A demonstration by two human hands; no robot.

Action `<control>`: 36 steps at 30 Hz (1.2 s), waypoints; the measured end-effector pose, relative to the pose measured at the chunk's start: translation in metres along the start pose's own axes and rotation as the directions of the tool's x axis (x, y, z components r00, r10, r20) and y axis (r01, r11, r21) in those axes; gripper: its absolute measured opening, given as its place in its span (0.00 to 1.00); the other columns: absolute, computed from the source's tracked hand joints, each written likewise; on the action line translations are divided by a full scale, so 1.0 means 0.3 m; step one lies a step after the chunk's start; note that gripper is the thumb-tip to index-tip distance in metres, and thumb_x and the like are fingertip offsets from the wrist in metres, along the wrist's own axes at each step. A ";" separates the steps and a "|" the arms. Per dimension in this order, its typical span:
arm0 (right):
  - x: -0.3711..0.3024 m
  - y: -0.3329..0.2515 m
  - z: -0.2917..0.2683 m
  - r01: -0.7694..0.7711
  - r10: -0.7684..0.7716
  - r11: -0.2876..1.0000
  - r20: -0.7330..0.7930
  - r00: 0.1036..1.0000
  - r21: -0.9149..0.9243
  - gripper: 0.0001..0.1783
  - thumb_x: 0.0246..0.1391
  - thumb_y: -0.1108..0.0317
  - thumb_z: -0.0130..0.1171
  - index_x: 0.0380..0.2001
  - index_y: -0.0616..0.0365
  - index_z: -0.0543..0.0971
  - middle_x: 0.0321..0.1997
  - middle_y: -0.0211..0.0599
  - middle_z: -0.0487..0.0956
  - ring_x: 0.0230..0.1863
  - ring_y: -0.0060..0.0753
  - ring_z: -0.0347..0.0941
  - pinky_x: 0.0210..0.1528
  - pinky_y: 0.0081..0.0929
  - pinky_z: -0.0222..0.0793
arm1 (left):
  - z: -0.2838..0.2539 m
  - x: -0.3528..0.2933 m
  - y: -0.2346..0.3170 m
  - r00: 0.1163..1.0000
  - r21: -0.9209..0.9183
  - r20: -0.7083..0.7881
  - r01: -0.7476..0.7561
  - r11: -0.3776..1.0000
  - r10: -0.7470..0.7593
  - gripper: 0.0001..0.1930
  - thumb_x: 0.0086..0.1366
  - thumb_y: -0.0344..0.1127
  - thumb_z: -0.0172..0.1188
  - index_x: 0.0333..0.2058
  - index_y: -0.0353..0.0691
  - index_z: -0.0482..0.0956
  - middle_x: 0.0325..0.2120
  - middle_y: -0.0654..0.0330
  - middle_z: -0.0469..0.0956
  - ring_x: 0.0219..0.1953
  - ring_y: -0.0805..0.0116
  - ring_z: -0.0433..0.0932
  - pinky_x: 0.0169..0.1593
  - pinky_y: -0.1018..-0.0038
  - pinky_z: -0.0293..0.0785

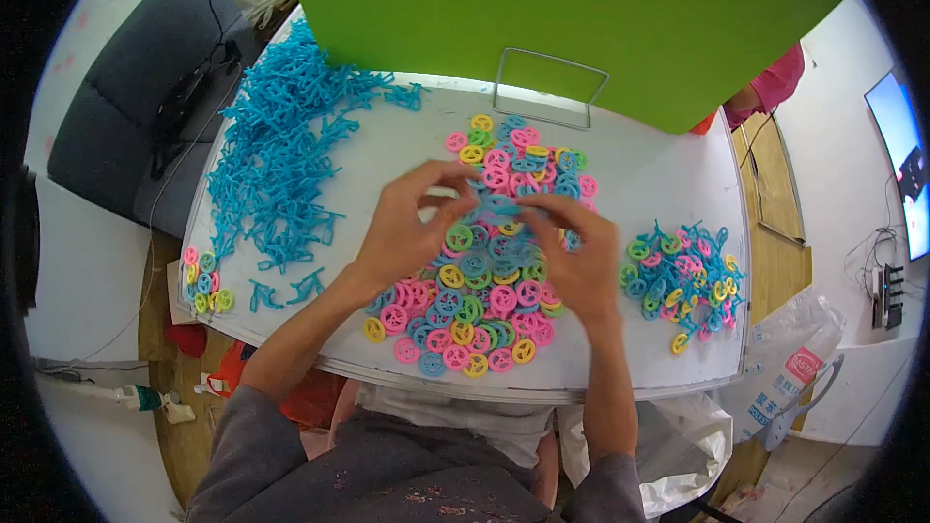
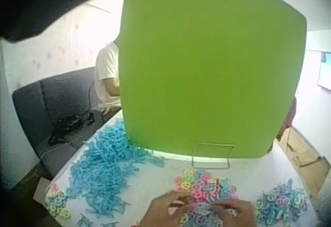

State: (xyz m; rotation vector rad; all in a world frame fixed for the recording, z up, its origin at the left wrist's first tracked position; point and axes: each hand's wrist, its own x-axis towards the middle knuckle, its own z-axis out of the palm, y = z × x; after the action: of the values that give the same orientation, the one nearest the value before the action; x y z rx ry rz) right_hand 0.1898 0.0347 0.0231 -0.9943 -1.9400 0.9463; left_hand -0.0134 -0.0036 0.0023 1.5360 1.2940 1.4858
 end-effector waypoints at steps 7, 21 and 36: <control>-0.078 0.110 -0.335 -0.224 0.182 0.948 -0.193 0.964 -0.225 0.09 0.56 0.74 0.56 0.39 0.67 0.77 0.32 0.32 0.79 0.34 0.19 0.73 0.40 0.20 0.69 | -0.284 0.073 -0.193 0.897 0.938 -0.227 0.098 0.331 0.378 0.13 0.53 0.28 0.62 0.40 0.37 0.77 0.39 0.52 0.72 0.42 0.54 0.70 0.45 0.59 0.67; 0.007 -0.073 -0.169 0.014 -0.069 0.902 -0.111 0.991 -0.432 0.14 0.55 0.82 0.47 0.40 0.59 0.78 0.41 0.39 0.78 0.41 0.35 0.74 0.44 0.29 0.69 | -0.324 0.076 -0.189 0.969 0.932 -0.191 0.129 0.338 0.155 0.08 0.50 0.24 0.62 0.31 0.40 0.78 0.37 0.55 0.72 0.41 0.55 0.70 0.40 0.62 0.66; 0.062 -0.052 0.157 0.313 -0.340 0.917 -0.072 0.938 -0.247 0.19 0.43 0.78 0.64 0.42 0.57 0.79 0.44 0.38 0.77 0.42 0.39 0.75 0.44 0.30 0.71 | -0.135 0.064 -0.024 0.936 0.046 0.206 0.282 0.958 -0.285 0.05 0.61 0.29 0.60 0.35 0.36 0.75 0.30 0.64 0.78 0.33 0.78 0.75 0.38 0.79 0.69</control>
State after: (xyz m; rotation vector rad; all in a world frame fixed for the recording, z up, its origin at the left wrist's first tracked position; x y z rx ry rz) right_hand 0.1370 0.0313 0.0205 -0.7942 -2.0687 0.4706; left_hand -0.0566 0.0090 0.0089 1.4039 1.3376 1.1035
